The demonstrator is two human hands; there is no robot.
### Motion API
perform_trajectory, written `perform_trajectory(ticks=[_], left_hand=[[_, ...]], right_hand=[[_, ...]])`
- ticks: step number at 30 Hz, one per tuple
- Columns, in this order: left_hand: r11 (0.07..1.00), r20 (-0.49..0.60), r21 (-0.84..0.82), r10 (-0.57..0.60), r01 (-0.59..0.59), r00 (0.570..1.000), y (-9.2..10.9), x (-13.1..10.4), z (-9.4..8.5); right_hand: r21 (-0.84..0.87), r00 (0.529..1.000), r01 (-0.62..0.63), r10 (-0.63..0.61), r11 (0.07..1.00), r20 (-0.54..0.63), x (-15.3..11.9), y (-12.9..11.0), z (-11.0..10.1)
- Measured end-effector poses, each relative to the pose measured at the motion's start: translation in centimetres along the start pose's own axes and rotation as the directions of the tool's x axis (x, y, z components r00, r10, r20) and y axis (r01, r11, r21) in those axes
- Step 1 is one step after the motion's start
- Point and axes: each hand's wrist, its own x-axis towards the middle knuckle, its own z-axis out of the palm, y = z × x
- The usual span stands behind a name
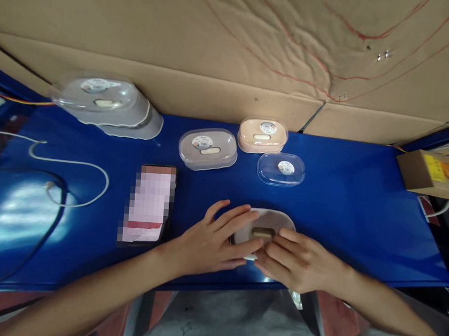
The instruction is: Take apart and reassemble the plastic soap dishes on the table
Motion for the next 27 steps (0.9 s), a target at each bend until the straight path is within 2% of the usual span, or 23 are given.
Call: perform_trajectory(ticks=[7,17,22,27], left_hand=[[1.000,0.089,-0.015,-0.007,0.008,0.996,-0.1,0.4,0.0],[0.996,0.184,-0.084,-0.021,0.037,0.983,-0.3,0.2,0.5],[0.995,0.195,-0.076,-0.049,0.065,0.980,-0.3,0.2,0.4],[0.995,0.160,-0.040,-0.081,0.089,0.984,-0.4,0.5,0.1]], right_hand=[[-0.008,0.999,0.004,-0.003,1.000,0.034,-0.2,-0.6,1.2],[-0.029,0.994,0.003,0.000,1.000,0.106,0.1,-0.5,1.6],[-0.021,0.997,0.004,-0.002,1.000,0.072,0.3,-0.5,1.9],[-0.047,0.998,-0.010,0.013,0.999,0.066,0.3,-0.1,1.9]])
